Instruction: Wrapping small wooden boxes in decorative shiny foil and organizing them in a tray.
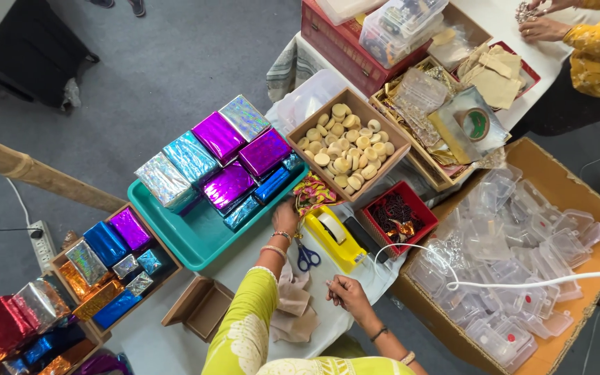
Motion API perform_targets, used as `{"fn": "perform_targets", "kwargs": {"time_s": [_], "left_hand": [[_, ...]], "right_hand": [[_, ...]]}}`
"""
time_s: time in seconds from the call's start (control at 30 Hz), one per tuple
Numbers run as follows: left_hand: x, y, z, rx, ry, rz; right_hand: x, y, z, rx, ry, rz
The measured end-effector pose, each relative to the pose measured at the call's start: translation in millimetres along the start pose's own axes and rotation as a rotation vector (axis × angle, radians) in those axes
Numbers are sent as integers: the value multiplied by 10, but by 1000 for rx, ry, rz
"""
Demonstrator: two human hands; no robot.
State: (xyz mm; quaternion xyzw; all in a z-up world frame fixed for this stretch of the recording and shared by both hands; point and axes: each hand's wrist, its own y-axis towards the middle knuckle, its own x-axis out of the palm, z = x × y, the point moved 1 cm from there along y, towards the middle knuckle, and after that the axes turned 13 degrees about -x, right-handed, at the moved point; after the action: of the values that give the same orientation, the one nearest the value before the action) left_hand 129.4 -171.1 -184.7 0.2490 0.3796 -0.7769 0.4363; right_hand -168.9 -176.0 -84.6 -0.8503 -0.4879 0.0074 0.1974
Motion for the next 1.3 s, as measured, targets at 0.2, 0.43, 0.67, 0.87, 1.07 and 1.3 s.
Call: {"fn": "perform_targets", "kwargs": {"time_s": [0.2,0.43,0.67,0.87,1.07,1.3], "left_hand": [[-211,-287,30,198,-29,167],[-633,-754,17,395,-41,318],[-917,-975,-84,403,-316,230],[-1214,-1190,-247,277,-473,189],[-1548,-1553,-543,169,-530,161],[-1503,-1634,-860,142,-607,157]], "right_hand": [[-103,155,-22,-120,-111,58],[-1,660,-450,-375,-261,129],[519,1329,-1093,-598,-784,29],[331,2545,-294,-644,-1544,-97],[-22,2999,-38,-460,-1697,-66],[590,2258,-771,-590,-1263,-124]]}}
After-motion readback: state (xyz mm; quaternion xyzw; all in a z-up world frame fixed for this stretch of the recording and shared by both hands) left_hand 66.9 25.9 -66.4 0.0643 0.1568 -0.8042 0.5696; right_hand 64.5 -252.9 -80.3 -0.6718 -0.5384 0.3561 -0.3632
